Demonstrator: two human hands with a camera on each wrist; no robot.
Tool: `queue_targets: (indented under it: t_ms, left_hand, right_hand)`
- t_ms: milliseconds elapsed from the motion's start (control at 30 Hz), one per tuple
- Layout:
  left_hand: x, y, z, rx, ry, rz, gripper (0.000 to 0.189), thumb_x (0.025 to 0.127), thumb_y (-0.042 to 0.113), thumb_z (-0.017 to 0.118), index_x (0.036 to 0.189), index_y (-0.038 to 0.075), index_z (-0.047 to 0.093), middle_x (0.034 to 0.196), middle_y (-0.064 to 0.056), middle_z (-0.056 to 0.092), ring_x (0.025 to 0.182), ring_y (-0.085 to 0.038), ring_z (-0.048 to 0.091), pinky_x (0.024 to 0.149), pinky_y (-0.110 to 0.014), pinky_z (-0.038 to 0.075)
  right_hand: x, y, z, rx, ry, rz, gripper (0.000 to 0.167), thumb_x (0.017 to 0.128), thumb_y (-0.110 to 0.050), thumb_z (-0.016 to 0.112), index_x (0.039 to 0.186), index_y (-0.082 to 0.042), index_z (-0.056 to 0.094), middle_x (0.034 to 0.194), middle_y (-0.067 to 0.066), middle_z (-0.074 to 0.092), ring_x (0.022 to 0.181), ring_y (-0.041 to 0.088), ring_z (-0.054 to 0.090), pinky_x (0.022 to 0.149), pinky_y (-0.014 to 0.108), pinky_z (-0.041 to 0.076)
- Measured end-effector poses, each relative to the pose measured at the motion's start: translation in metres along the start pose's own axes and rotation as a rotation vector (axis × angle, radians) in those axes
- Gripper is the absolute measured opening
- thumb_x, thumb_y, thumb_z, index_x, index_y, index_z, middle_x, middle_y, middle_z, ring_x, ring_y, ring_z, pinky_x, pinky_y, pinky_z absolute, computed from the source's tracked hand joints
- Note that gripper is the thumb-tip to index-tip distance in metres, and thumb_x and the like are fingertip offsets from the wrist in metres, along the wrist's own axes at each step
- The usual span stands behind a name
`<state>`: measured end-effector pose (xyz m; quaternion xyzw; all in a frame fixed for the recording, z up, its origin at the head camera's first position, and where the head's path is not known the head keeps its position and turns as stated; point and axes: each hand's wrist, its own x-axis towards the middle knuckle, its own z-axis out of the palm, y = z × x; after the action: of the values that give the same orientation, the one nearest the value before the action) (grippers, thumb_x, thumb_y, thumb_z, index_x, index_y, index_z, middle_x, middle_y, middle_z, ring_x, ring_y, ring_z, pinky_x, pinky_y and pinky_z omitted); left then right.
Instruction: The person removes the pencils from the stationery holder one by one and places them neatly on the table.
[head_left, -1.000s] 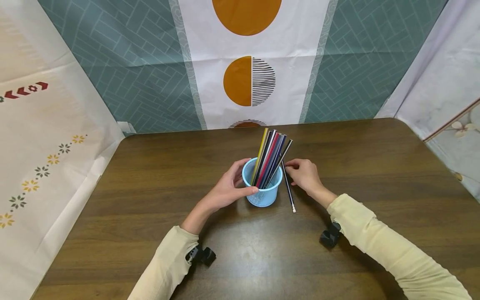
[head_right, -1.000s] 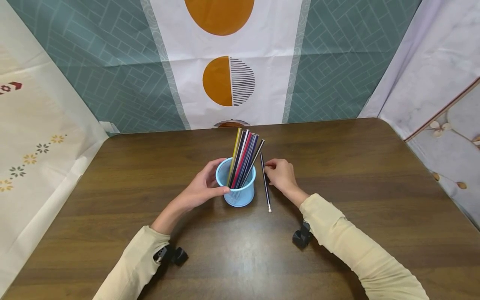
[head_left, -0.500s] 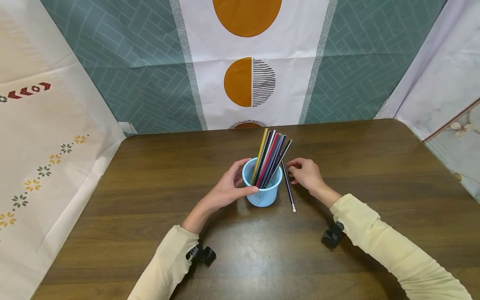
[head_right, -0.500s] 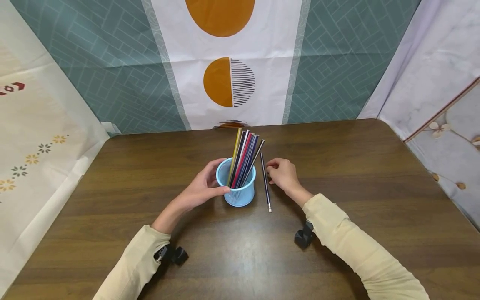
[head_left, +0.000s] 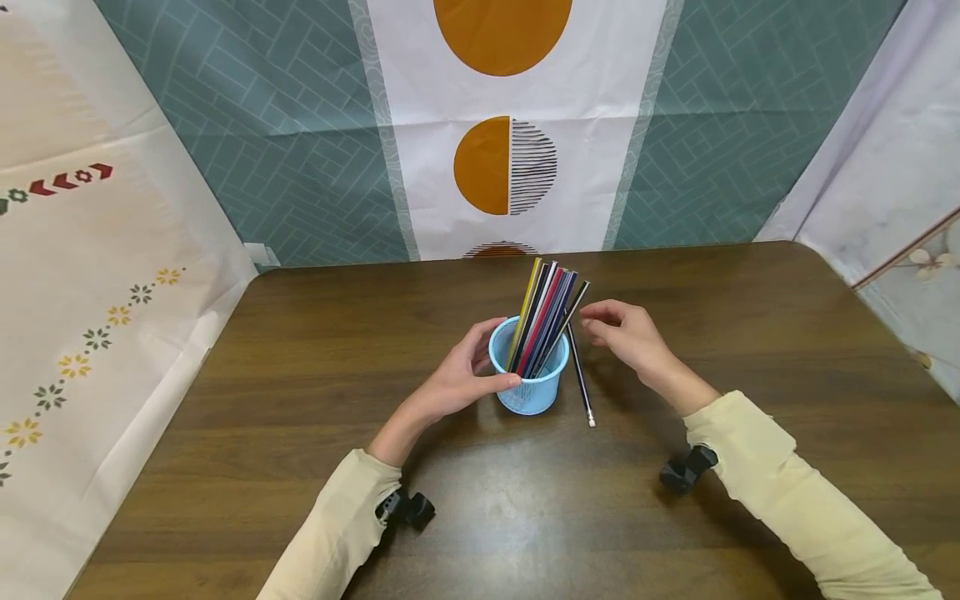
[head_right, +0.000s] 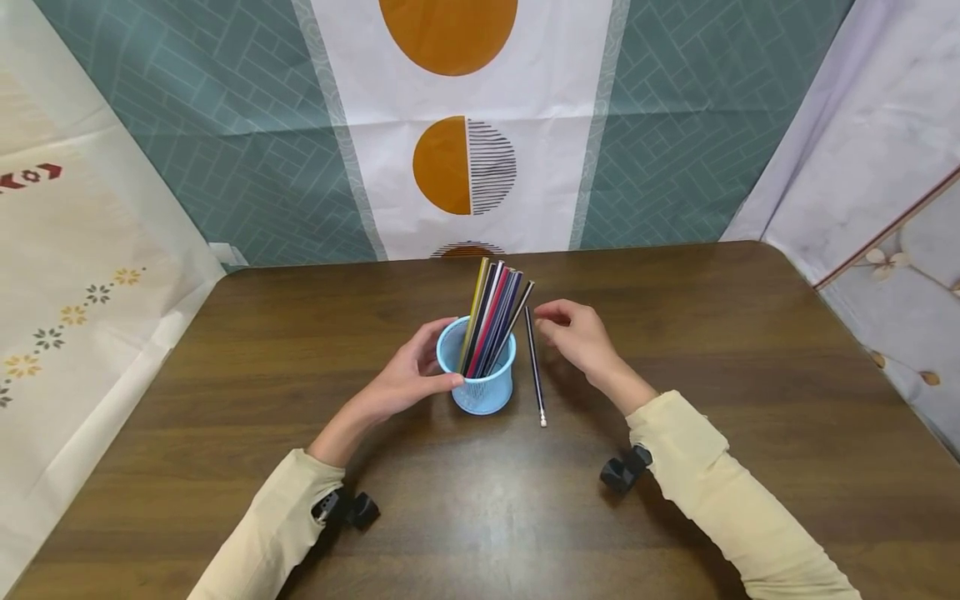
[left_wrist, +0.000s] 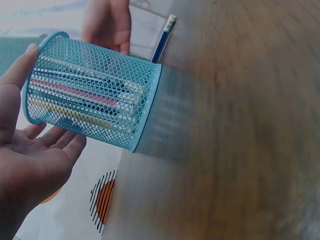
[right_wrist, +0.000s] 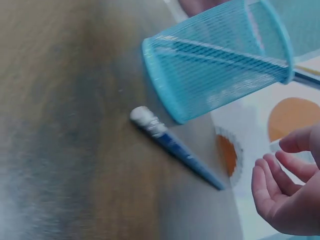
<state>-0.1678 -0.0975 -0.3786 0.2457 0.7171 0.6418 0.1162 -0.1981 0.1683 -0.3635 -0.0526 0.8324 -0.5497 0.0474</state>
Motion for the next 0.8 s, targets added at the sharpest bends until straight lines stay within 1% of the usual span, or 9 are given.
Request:
queue_targets:
  t_ms: [133, 267, 467, 600, 800]
  left_hand:
    - [0.001, -0.001, 0.0, -0.003, -0.004, -0.003, 0.074, 0.085, -0.001, 0.072, 0.145, 0.001, 0.03, 0.142, -0.019, 0.041, 0.129, -0.03, 0.044, 0.108, -0.038, 0.035]
    - [0.002, 0.0, 0.001, -0.008, -0.004, -0.003, 0.074, 0.085, -0.001, 0.072, 0.146, 0.001, 0.03, 0.142, -0.02, 0.041, 0.129, -0.031, 0.044, 0.108, -0.039, 0.035]
    - [0.001, 0.003, 0.001, 0.008, 0.006, -0.017, 0.076, 0.084, -0.002, 0.073, 0.146, 0.001, 0.029, 0.142, -0.018, 0.041, 0.128, -0.029, 0.045, 0.107, -0.037, 0.036]
    - [0.002, 0.002, 0.0, 0.018, 0.007, -0.011, 0.076, 0.083, 0.002, 0.075, 0.146, 0.002, 0.03, 0.142, -0.018, 0.042, 0.128, -0.028, 0.046, 0.107, -0.036, 0.037]
    - [0.002, 0.001, 0.0, 0.015, 0.007, -0.012, 0.076, 0.084, 0.002, 0.074, 0.145, 0.003, 0.031, 0.141, -0.017, 0.043, 0.128, -0.028, 0.046, 0.107, -0.036, 0.037]
  right_hand:
    - [-0.003, -0.008, -0.005, 0.044, -0.026, -0.042, 0.032, 0.095, -0.005, 0.057, 0.121, 0.012, 0.057, 0.116, 0.026, 0.06, 0.099, 0.028, 0.061, 0.087, 0.034, 0.053]
    - [-0.006, -0.012, -0.009, 0.063, -0.065, -0.065, 0.031, 0.093, -0.005, 0.061, 0.12, 0.011, 0.058, 0.117, 0.025, 0.06, 0.096, 0.022, 0.062, 0.084, 0.03, 0.054]
    - [-0.012, -0.013, -0.009, 0.072, -0.123, -0.097, 0.032, 0.091, -0.007, 0.066, 0.118, 0.009, 0.06, 0.114, 0.022, 0.062, 0.091, 0.013, 0.062, 0.082, 0.025, 0.053]
    - [-0.013, -0.015, -0.009, 0.075, -0.141, -0.119, 0.032, 0.091, -0.008, 0.067, 0.118, 0.008, 0.061, 0.114, 0.02, 0.063, 0.093, 0.014, 0.062, 0.081, 0.022, 0.051]
    - [-0.015, -0.017, -0.005, 0.081, -0.16, -0.142, 0.031, 0.09, -0.009, 0.068, 0.117, 0.006, 0.062, 0.113, 0.018, 0.064, 0.094, 0.016, 0.062, 0.082, 0.022, 0.052]
